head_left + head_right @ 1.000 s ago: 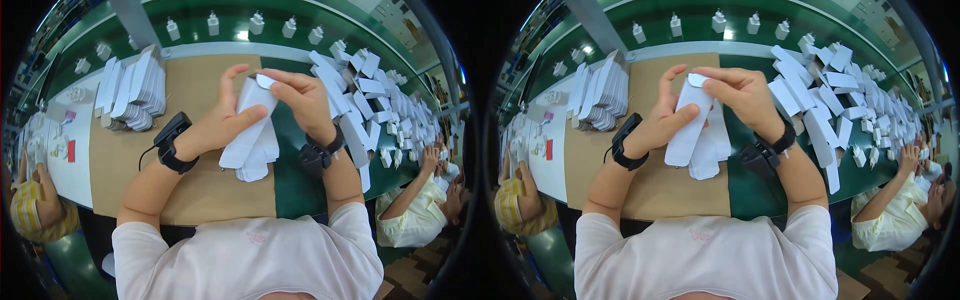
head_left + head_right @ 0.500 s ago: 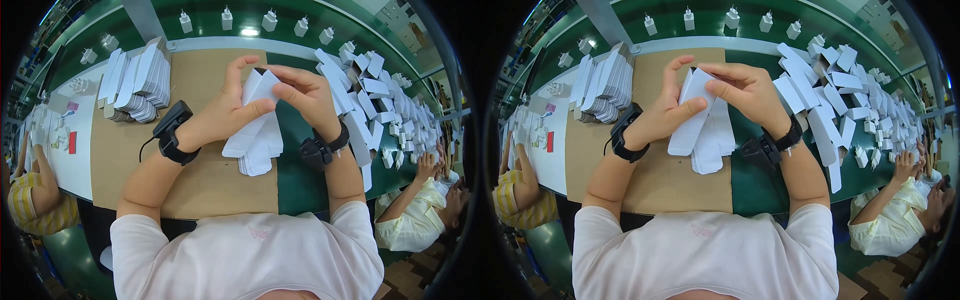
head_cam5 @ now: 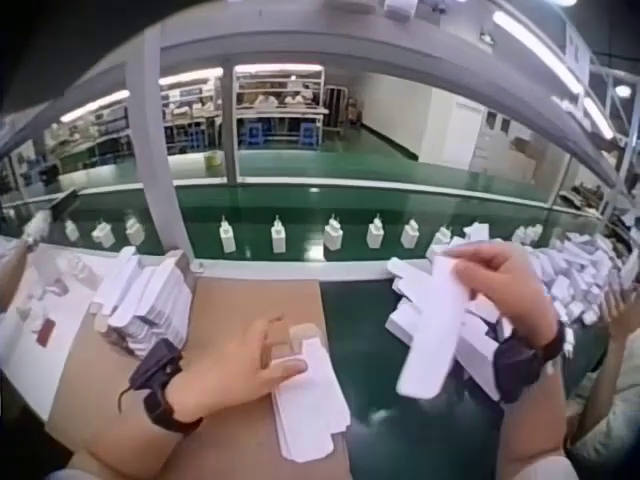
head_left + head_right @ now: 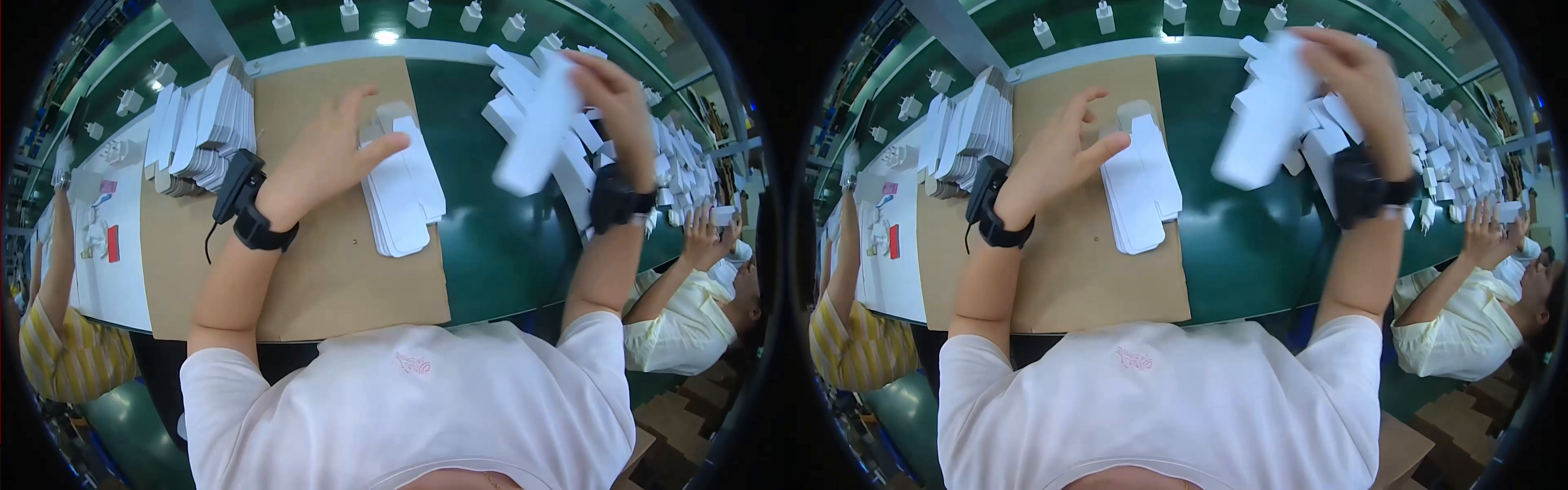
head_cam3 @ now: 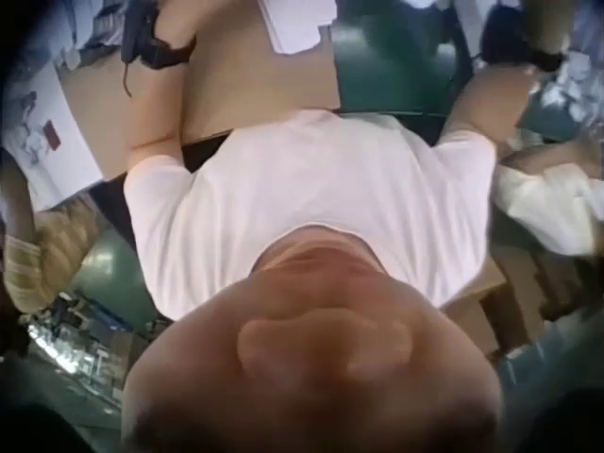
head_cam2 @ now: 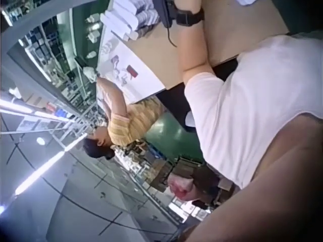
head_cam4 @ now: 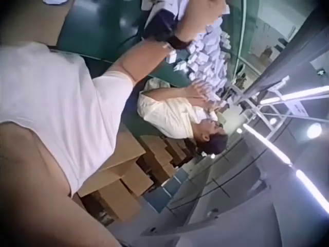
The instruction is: The person folds flat cardboard templates into boxes by hand and places them onto a pile before removing a rubber band from a new bundle of templates.
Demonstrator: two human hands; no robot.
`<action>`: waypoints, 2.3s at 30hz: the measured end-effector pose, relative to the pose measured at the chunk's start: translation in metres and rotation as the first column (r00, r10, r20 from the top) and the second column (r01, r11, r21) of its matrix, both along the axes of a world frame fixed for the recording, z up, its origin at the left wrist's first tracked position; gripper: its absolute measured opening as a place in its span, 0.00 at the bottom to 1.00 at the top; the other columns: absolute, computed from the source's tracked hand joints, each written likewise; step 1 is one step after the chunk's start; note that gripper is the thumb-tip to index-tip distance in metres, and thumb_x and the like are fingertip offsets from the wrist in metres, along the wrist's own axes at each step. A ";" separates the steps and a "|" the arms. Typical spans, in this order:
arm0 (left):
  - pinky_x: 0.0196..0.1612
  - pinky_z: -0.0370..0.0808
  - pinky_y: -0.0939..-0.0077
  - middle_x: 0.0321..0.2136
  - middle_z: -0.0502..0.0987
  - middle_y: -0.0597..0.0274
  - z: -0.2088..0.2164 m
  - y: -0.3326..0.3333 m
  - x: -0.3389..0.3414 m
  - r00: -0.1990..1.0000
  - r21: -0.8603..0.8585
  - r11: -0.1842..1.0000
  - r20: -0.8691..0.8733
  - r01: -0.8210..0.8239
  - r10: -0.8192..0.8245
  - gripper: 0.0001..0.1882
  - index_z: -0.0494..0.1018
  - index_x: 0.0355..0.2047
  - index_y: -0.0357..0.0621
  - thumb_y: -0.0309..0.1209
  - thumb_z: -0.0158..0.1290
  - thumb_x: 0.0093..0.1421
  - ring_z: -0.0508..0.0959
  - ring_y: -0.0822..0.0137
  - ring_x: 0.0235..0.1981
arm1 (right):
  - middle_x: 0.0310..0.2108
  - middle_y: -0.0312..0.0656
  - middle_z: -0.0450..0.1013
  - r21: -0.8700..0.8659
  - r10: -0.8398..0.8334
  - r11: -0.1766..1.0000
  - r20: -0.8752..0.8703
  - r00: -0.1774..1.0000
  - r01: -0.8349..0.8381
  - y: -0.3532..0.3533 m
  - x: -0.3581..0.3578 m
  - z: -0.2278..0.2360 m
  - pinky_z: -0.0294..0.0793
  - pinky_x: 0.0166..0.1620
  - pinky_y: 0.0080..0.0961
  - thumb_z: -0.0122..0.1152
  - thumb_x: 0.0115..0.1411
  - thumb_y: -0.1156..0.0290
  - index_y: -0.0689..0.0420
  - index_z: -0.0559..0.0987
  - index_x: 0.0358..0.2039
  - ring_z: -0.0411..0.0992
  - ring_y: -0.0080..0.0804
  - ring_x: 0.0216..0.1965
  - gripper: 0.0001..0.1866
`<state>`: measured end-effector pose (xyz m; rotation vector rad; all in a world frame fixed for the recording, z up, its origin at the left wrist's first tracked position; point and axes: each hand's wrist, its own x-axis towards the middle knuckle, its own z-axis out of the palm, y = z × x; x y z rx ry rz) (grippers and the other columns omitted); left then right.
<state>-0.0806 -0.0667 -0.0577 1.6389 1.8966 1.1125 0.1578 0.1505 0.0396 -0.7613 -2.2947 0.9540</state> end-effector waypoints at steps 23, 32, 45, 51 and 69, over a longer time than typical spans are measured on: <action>0.39 0.70 0.70 0.29 0.73 0.50 -0.023 -0.015 0.030 0.729 -0.051 0.983 0.665 -0.176 0.165 0.22 0.69 0.39 0.33 0.40 0.56 0.52 0.72 0.56 0.34 | 0.19 0.31 0.68 -0.428 0.339 0.840 -0.066 0.939 -0.333 -0.076 -0.081 -0.079 0.62 0.20 0.11 0.58 0.49 0.78 0.55 0.69 0.40 0.66 0.15 0.20 0.16; 0.27 0.65 0.64 0.24 0.69 0.50 -0.020 -0.024 0.056 0.947 0.284 0.907 0.009 -0.310 0.321 0.09 0.64 0.23 0.36 0.28 0.48 0.55 0.67 0.51 0.26 | 0.44 0.49 0.71 0.202 0.334 0.924 -0.011 0.942 -0.326 -0.106 -0.085 -0.093 0.73 0.34 0.21 0.59 0.54 0.71 0.52 0.69 0.52 0.73 0.36 0.35 0.24; 0.41 0.72 0.70 0.45 0.67 0.45 -0.013 -0.034 0.054 0.696 0.105 0.991 0.718 -0.081 -0.020 0.40 0.41 0.53 0.46 0.32 0.59 0.52 0.72 0.63 0.43 | 0.30 0.36 0.70 0.159 0.416 0.903 -0.086 0.905 -0.400 -0.109 -0.073 -0.088 0.68 0.35 0.16 0.65 0.48 0.74 0.60 0.69 0.31 0.68 0.19 0.31 0.13; 0.39 0.71 0.74 0.41 0.68 0.49 -0.021 -0.031 0.060 0.732 0.415 0.887 0.666 -0.203 -0.144 0.35 0.40 0.56 0.49 0.37 0.52 0.58 0.73 0.67 0.38 | 0.40 0.40 0.71 -0.489 0.240 0.680 -0.554 0.797 -0.546 -0.128 -0.086 -0.091 0.68 0.44 0.19 0.60 0.53 0.77 0.60 0.68 0.43 0.70 0.24 0.39 0.17; 0.38 0.71 0.75 0.39 0.69 0.50 -0.029 -0.038 0.044 0.787 0.147 0.987 0.615 -0.058 -0.045 0.37 0.37 0.56 0.45 0.37 0.51 0.58 0.74 0.67 0.36 | 0.44 0.47 0.72 -0.487 0.437 0.649 -0.389 0.811 -0.584 -0.105 -0.087 -0.091 0.69 0.48 0.24 0.54 0.57 0.72 0.64 0.74 0.45 0.71 0.30 0.44 0.16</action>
